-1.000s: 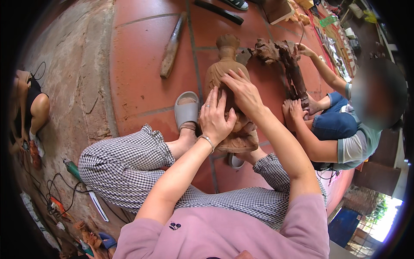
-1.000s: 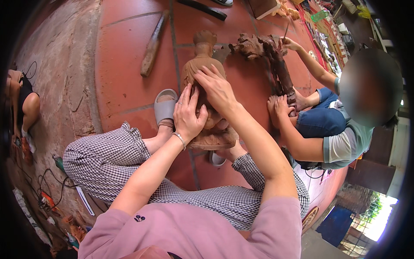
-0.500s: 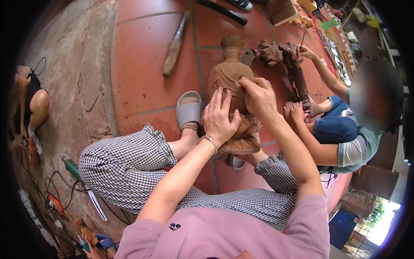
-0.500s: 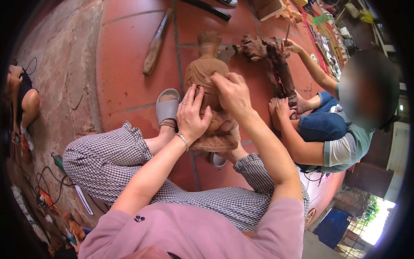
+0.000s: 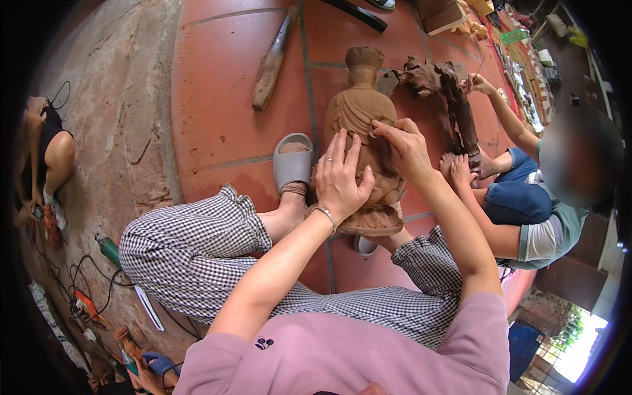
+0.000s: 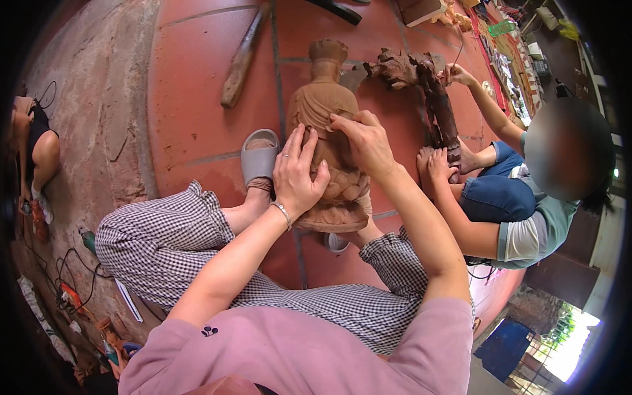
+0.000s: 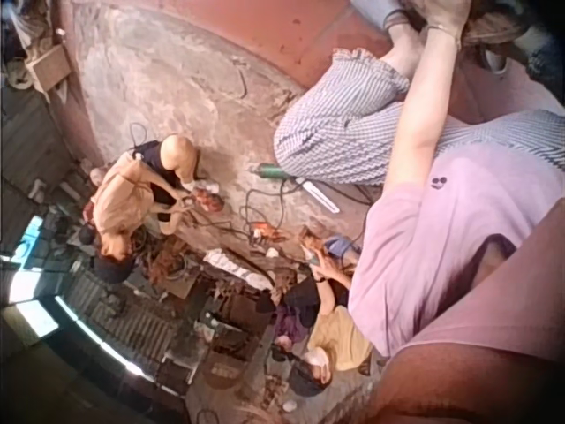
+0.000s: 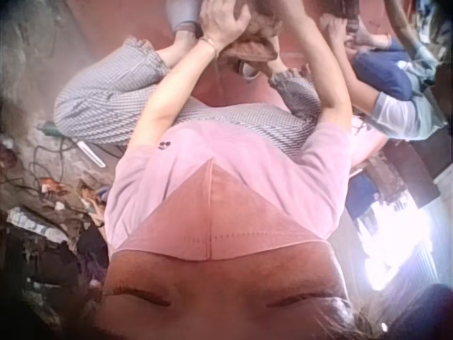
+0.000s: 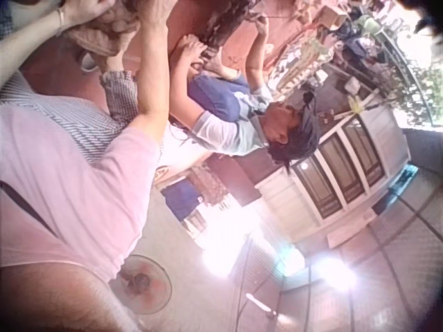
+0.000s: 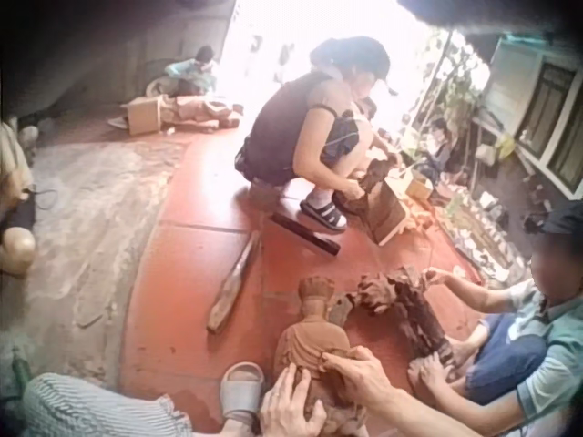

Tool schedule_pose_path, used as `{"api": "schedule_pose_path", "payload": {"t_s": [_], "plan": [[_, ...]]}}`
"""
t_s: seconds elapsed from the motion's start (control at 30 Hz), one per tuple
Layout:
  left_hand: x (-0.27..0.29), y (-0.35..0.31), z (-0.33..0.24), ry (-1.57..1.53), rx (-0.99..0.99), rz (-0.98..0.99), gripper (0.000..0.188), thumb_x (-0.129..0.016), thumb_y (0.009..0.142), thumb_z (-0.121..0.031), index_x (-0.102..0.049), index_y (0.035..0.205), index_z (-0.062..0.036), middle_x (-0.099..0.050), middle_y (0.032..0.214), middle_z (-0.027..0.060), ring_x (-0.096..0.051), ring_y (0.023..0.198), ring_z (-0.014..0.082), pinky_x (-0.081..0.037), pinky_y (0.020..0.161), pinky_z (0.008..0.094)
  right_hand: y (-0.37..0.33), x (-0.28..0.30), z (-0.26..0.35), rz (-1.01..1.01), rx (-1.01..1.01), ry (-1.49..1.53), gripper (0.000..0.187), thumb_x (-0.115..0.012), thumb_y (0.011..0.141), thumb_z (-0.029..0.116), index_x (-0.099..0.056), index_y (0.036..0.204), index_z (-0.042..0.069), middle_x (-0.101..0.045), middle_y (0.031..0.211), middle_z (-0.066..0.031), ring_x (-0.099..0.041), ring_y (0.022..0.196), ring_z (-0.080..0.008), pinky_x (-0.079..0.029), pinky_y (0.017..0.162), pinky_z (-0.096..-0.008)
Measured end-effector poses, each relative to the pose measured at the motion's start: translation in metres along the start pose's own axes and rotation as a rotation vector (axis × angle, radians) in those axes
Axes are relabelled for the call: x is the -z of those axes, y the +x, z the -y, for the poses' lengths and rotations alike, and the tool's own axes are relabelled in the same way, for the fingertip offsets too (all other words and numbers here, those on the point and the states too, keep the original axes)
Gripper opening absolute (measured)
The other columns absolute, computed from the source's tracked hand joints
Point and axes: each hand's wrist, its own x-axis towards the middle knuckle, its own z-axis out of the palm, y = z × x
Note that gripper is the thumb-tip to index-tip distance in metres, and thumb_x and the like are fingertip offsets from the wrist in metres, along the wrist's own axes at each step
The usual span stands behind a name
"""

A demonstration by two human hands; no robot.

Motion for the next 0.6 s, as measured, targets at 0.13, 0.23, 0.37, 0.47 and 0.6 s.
{"api": "schedule_pose_path", "payload": {"t_s": [0.13, 0.23, 0.37, 0.47, 0.6], "plan": [[0.002, 0.001, -0.003, 0.003, 0.006, 0.006, 0.065, -0.059, 0.087, -0.031, -0.052, 0.144, -0.0008, -0.045, 0.150, 0.0283, -0.046, 0.138, 0.0416, -0.040, 0.111, 0.0490, 0.039, -0.028, 0.011, -0.061, 0.027, -0.009, 0.033, -0.066, 0.075, 0.002, -0.068, 0.107, 0.009, -0.074, 0.097, -0.0071, -0.062, 0.094, -0.0299, -0.052, 0.083, -0.0407], [0.000, 0.003, -0.002, -0.029, -0.004, 0.008, 0.064, -0.059, 0.088, -0.031, -0.052, 0.144, -0.0001, -0.046, 0.149, 0.0285, -0.047, 0.137, 0.0420, -0.041, 0.110, 0.0491, 0.050, -0.033, 0.016, -0.066, 0.024, -0.090, 0.030, -0.067, 0.075, 0.003, -0.066, 0.104, 0.009, -0.073, 0.093, -0.0072, -0.061, 0.097, -0.0305, -0.052, 0.084, -0.0420], [0.001, 0.002, 0.004, -0.005, -0.002, -0.007, 0.064, -0.059, 0.088, -0.031, -0.052, 0.144, -0.0002, -0.046, 0.150, 0.0277, -0.047, 0.137, 0.0414, -0.040, 0.111, 0.0488, 0.020, -0.019, 0.018, -0.018, -0.020, -0.162, 0.033, -0.067, 0.075, 0.005, -0.067, 0.108, 0.009, -0.074, 0.095, -0.0054, -0.061, 0.095, -0.0280, -0.050, 0.087, -0.0404], [0.000, 0.000, 0.002, 0.024, -0.006, -0.006, 0.065, -0.059, 0.088, -0.031, -0.051, 0.144, -0.0004, -0.045, 0.150, 0.0274, -0.046, 0.138, 0.0415, -0.040, 0.111, 0.0488, 0.004, -0.013, 0.015, -0.026, 0.007, -0.117, 0.034, -0.067, 0.075, 0.006, -0.068, 0.109, 0.009, -0.074, 0.096, -0.0048, -0.061, 0.093, -0.0268, -0.049, 0.085, -0.0394], [0.000, 0.002, -0.001, -0.028, 0.006, -0.018, 0.065, -0.060, 0.088, -0.031, -0.051, 0.144, -0.0007, -0.044, 0.151, 0.0269, -0.046, 0.138, 0.0421, -0.040, 0.111, 0.0494, 0.047, -0.033, 0.025, -0.026, 0.009, -0.139, 0.021, -0.065, 0.078, 0.008, -0.067, 0.099, 0.011, -0.073, 0.094, -0.0043, -0.061, 0.091, -0.0277, -0.050, 0.082, -0.0399]]}}
